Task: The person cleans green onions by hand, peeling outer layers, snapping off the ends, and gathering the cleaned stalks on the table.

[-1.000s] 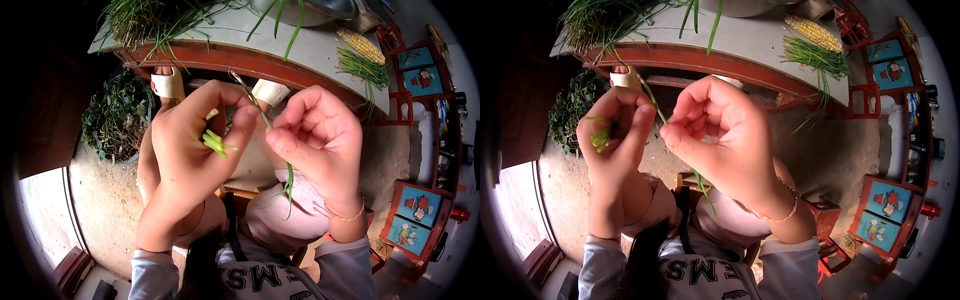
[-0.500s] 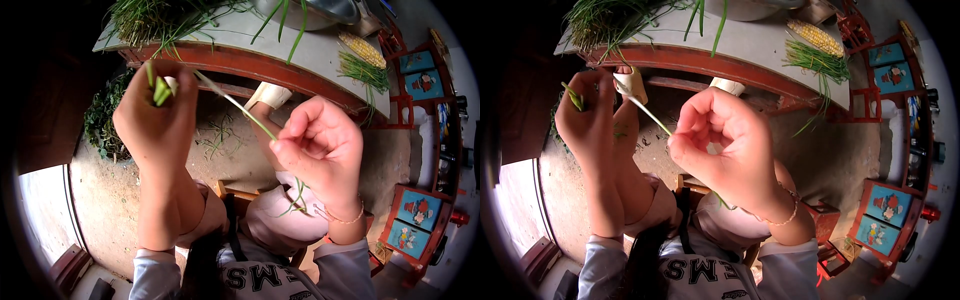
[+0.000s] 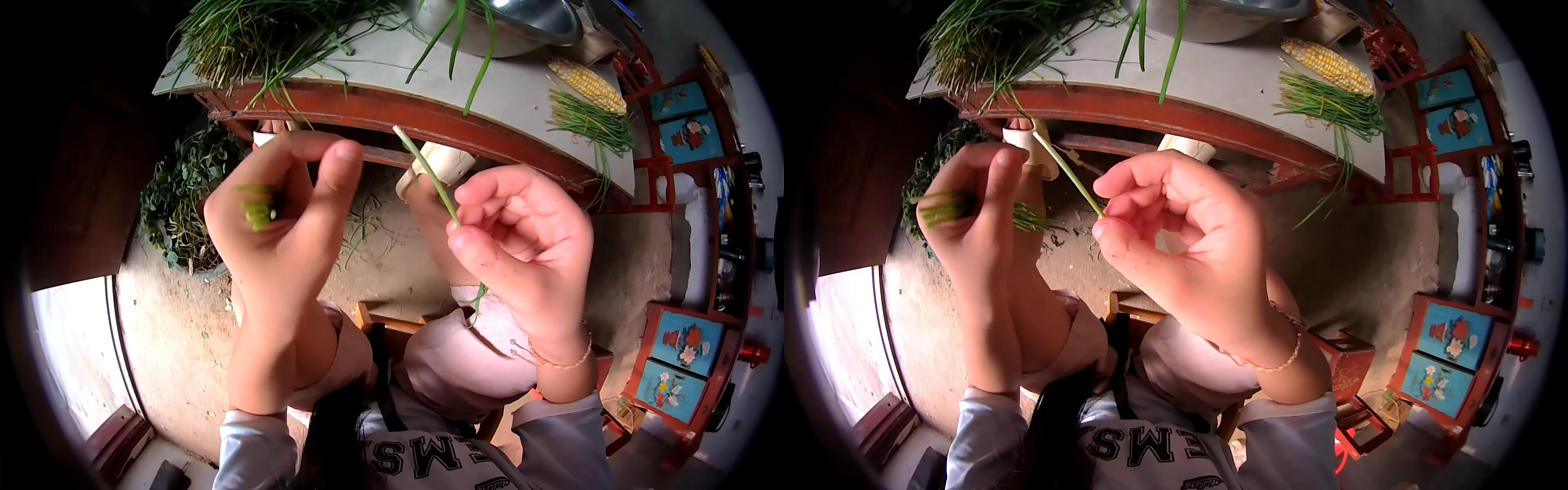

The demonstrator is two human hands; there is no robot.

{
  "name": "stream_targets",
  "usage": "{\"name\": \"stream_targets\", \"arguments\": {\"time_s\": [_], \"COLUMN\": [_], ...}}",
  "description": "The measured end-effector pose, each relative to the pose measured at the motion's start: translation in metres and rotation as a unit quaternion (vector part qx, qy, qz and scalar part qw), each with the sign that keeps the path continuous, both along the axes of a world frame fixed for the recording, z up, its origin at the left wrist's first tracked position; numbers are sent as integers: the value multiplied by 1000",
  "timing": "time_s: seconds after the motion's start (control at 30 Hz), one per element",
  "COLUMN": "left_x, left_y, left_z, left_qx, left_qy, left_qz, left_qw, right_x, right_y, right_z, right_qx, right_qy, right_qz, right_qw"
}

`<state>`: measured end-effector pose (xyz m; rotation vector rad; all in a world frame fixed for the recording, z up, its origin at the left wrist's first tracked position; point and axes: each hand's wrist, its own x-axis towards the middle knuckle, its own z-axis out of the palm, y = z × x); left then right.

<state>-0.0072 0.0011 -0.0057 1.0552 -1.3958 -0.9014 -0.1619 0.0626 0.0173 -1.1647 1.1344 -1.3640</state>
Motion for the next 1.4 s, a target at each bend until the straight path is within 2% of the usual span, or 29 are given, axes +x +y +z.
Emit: {"name": "stream_targets", "arguments": {"time_s": [0.03,0.17,0.3,0.4,0.57,0.77,0.9,0.97,1.0,1.03,1.13,1.27,1.4], "left_x": [-1,-5,-10,-7,-12,-9,-14,-9,-10,-3,-4,-1,2], "left_y": [2,13,14,13,16,14,17,14,11,7,8,6,6], "left_z": [2,7,5,2,7,5,10,7,0,-4,3,7,6], "left_qx": [2,130,142,135,141,102,124,80,41,21,17,-10,44], "left_qy": [8,87,149,121,181,161,142,55,122,110,121,88,-22], "left_qz": [-7,-148,-206,-223,-237,-281,-229,-180,-170,-172,-71,-53,-96], "left_qw": [1000,977,957,958,944,941,955,979,977,979,990,995,994], "right_x": [0,2,5,6,2,2,1,1,0,0,1,3,4], "right_y": [0,0,1,1,0,1,2,3,3,3,3,3,3], "right_z": [0,2,3,3,3,5,7,7,7,7,7,7,7], "right_qx": [2,-9,16,16,41,49,62,72,70,68,75,71,67], "right_qy": [0,0,-29,-17,-54,-33,-41,-45,-44,-42,-35,-32,-23], "right_qz": [3,1,-2,-5,19,10,10,8,7,5,-1,1,5], "right_qw": [1000,1000,999,1000,998,998,997,996,997,997,997,997,997]}}
